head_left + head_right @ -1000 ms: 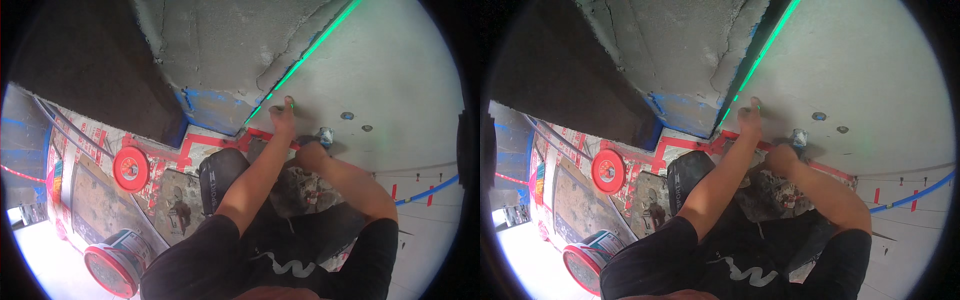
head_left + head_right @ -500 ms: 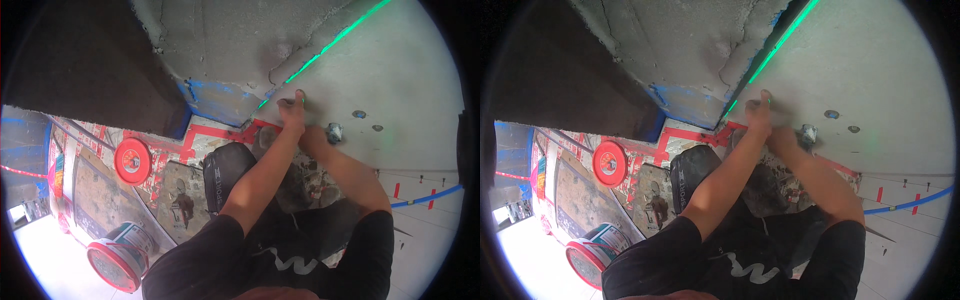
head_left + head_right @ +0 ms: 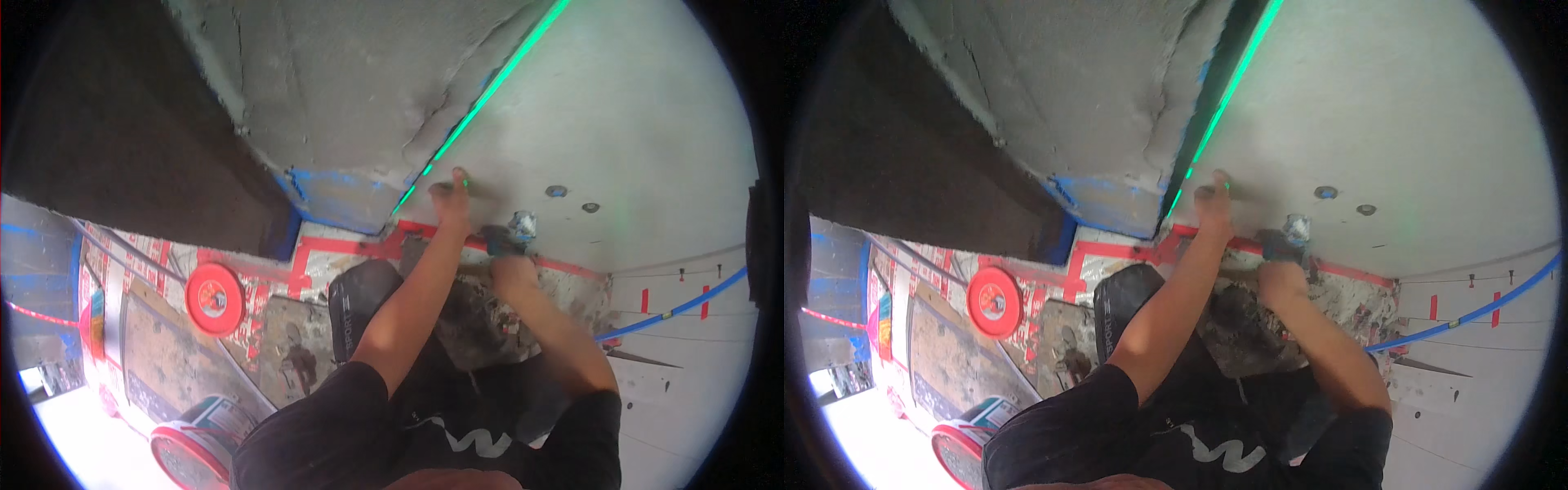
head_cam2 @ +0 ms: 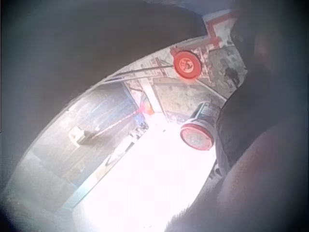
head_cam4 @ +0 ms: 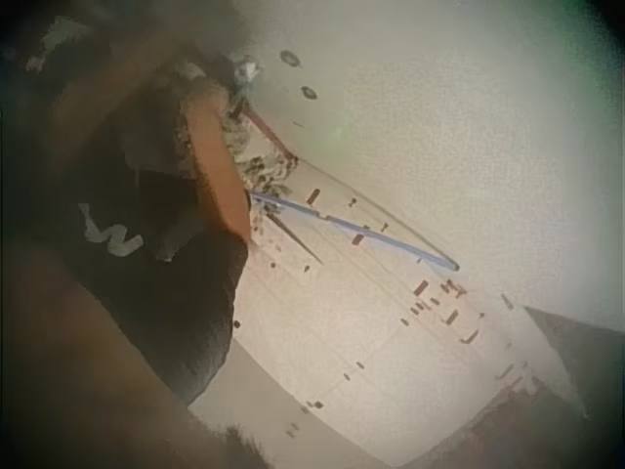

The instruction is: Installing large format tiles onto a wall using mortar, a notched trowel, and a rubber mallet, while using a laser level for alignment.

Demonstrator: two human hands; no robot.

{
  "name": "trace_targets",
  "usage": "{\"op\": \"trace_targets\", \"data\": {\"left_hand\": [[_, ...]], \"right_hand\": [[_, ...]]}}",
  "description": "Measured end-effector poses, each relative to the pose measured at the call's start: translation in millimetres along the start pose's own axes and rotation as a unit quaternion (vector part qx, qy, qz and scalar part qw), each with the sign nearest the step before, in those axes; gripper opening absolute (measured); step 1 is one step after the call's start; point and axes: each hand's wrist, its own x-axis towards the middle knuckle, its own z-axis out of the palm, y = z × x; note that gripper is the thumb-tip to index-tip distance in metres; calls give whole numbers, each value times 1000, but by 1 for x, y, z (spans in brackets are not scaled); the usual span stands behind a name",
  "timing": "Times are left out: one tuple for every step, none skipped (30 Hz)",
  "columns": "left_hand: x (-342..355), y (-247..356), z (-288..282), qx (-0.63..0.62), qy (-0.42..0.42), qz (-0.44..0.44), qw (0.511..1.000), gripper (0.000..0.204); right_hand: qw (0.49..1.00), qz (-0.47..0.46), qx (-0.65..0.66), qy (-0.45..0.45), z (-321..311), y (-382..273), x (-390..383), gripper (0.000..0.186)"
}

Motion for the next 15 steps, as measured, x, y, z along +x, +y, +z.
{"op": "trace_targets", "data": {"left_hand": [[-6, -4, 4, -4, -12, 3, 1000, 56], [-12, -7, 8, -31, -29, -24, 999, 56], [-19, -8, 11, -55, -45, -50, 996, 56], [-22, -5, 12, -58, -56, -45, 996, 56], [-25, -1, 12, -44, -120, -81, 989, 65], [-30, 3, 14, -27, -179, -116, 977, 78], [-27, 1, 15, -27, -176, -102, 979, 78], [-14, -4, 10, -44, -89, -69, 993, 68], [-3, -3, 1, -62, -3, -36, 997, 59], [-12, 3, 10, -71, -10, -32, 997, 59], [-30, 9, 20, -117, -73, -88, 986, 79], [-46, 20, 26, -160, -135, -144, 967, 109], [-62, 33, 37, -164, -142, -147, 965, 109], [-72, 47, 41, -157, -138, -143, 968, 119], [-75, 62, 48, -155, -135, -136, 969, 132]], "right_hand": [[999, 7, 28, 39, 7, 12, -23, 36], [995, 17, 54, 79, 11, 30, -48, 40], [996, 41, 65, 50, 6, 46, -71, 43], [995, 62, 79, 23, 2, 60, -91, 46], [992, 78, 91, 31, 1, 77, -113, 47], [990, 91, 103, 40, 5, 92, -135, 49], [988, 94, 105, 67, 10, 101, -147, 48], [986, 87, 106, 98, 16, 107, -156, 47], [982, 63, 112, 136, 41, 118, -161, 43], [978, 60, 110, 166, 72, 140, -172, 39], [977, 69, 106, 171, 101, 155, -184, 39], [960, 68, 139, 232, 126, 162, -199, 35], [939, 67, 169, 290, 140, 165, -211, 32], [939, 60, 170, 293, 153, 161, -202, 32], [919, 44, 214, 327, 159, 153, -184, 32]]}}
